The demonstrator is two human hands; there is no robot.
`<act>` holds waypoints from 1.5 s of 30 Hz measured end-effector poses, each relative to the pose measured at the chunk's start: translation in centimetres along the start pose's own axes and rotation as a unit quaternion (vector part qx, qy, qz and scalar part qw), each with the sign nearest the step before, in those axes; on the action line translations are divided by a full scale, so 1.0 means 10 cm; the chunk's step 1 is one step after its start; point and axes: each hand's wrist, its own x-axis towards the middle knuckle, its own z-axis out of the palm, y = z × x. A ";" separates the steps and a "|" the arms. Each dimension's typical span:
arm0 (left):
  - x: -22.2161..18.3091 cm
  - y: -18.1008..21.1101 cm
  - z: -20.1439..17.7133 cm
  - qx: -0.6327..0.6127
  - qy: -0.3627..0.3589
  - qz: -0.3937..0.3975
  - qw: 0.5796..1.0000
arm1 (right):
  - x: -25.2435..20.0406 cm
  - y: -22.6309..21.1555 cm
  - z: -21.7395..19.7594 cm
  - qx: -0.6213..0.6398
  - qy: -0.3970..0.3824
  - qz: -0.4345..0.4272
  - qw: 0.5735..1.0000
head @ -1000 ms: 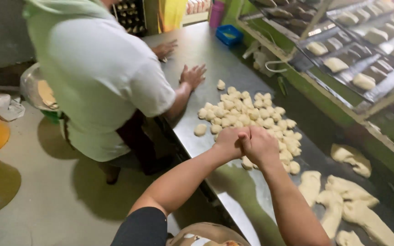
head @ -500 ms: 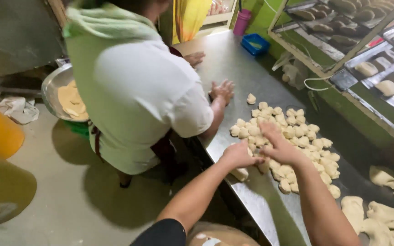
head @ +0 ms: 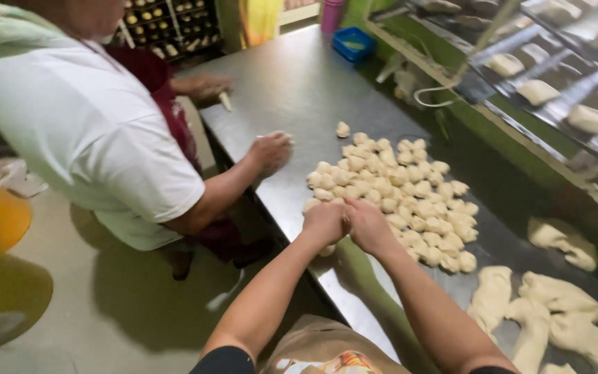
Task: The person portions large pieces of dough using a knife and then rolls the portions into small balls on a stainless steel table.
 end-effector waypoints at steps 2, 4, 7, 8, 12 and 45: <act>0.02 0.01 -0.01 0.011 -0.006 -0.007 1.000 | 0.00 -0.34 -0.21 -0.051 -0.047 0.003 0.998; 0.01 -0.04 0.01 0.020 -0.018 -0.024 0.999 | -0.08 -0.61 -0.34 -0.096 -0.106 0.006 0.990; 0.03 -0.21 0.01 0.032 -0.020 -0.075 0.996 | -0.29 -0.67 -0.31 -0.175 -0.183 0.023 0.967; 0.05 -0.31 0.01 0.084 -0.024 -0.088 0.992 | -0.36 -0.51 -0.19 -0.057 -0.267 0.002 0.962; -0.27 -0.08 -0.64 0.044 -0.104 -0.076 0.991 | -0.12 -0.51 -0.43 -0.032 -0.073 -0.228 0.970; -0.35 -0.11 -0.64 -0.121 -0.116 -0.092 0.982 | 0.14 -0.21 -0.44 0.217 -0.128 -0.119 0.960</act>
